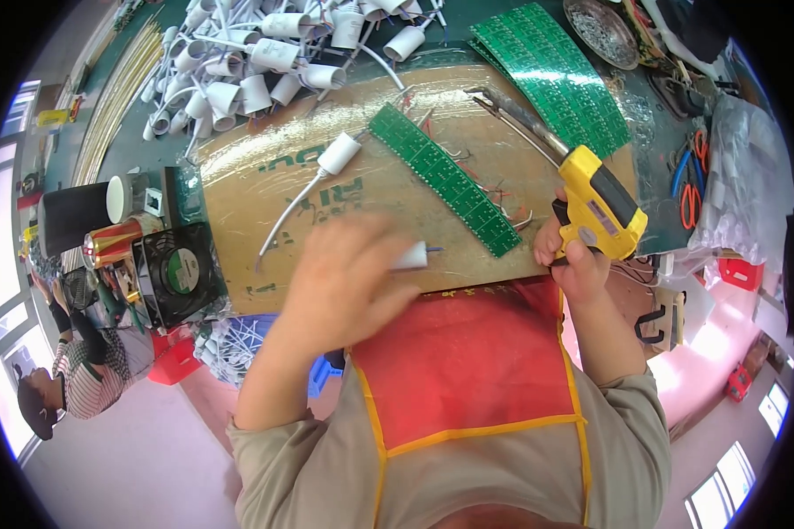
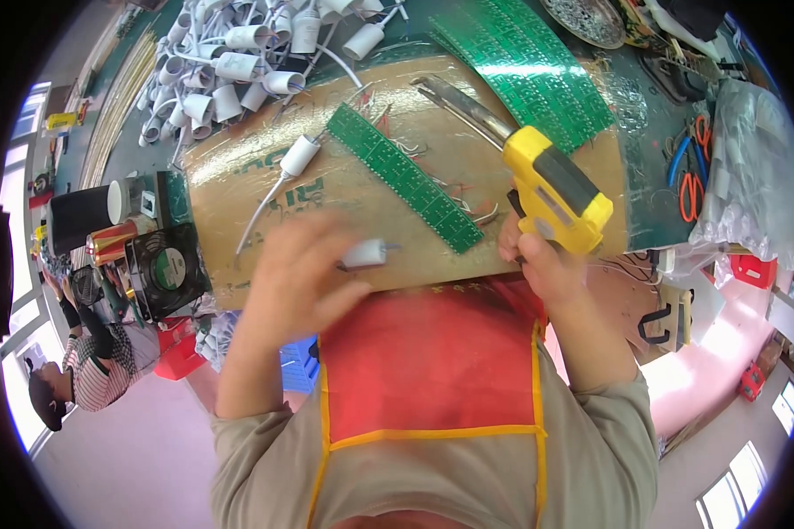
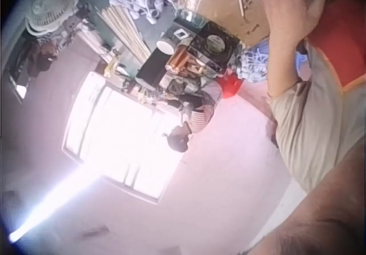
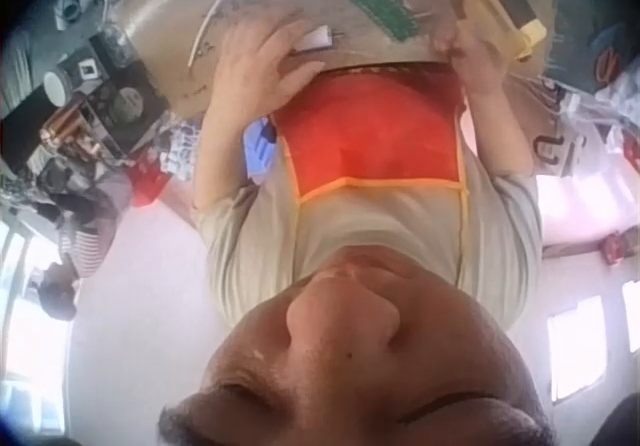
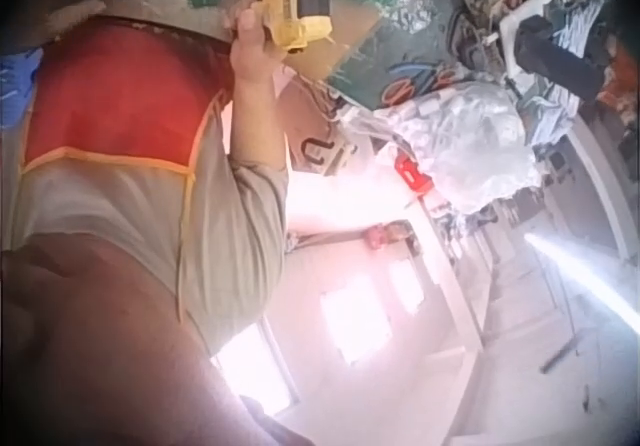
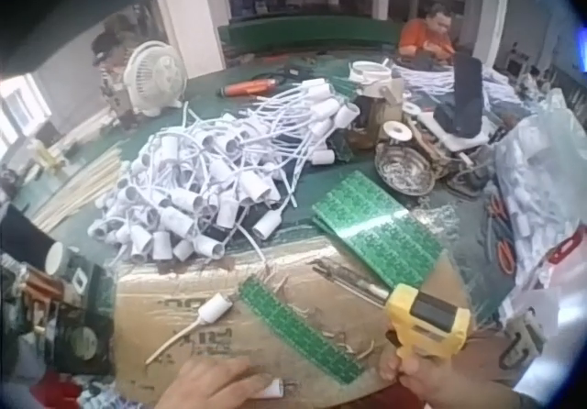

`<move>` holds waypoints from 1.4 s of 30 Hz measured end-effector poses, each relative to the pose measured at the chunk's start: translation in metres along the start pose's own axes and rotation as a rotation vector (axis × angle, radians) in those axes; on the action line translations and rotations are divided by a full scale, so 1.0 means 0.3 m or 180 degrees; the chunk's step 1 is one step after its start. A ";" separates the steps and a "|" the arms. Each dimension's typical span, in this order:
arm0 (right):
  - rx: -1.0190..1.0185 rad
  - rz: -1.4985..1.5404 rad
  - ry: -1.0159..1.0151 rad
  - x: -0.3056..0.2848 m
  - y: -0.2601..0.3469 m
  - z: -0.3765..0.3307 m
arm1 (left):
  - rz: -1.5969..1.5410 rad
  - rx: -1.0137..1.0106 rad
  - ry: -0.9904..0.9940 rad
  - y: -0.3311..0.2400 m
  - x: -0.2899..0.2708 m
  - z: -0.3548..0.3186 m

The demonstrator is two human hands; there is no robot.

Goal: The person solders wire connectors onto green printed circuit boards using a soldering iron and solder wire.

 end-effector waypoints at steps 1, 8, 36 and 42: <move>0.0030 0.0005 -0.0009 -0.002 0.002 0.000 | -0.0131 0.0114 0.0123 -0.020 0.030 0.015; 0.0004 0.0025 0.0003 0.005 0.007 0.003 | 0.0484 0.0011 -0.0032 -0.017 0.096 0.048; 0.0529 -0.1052 0.0618 0.155 0.069 0.026 | 0.0763 -0.0811 -0.1674 0.201 0.127 0.204; 0.0737 -0.1079 0.0515 0.176 0.088 0.039 | 0.0554 -0.0858 -0.1762 0.219 0.142 0.210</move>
Point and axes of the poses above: each hand's wrist, its own z-axis towards the middle knuckle, its own x-axis out of the palm, y = z × x, the point moved 3 cm from there along z, towards the middle knuckle, and after that the axes turned 1 degree about x, right-handed, at the moved point
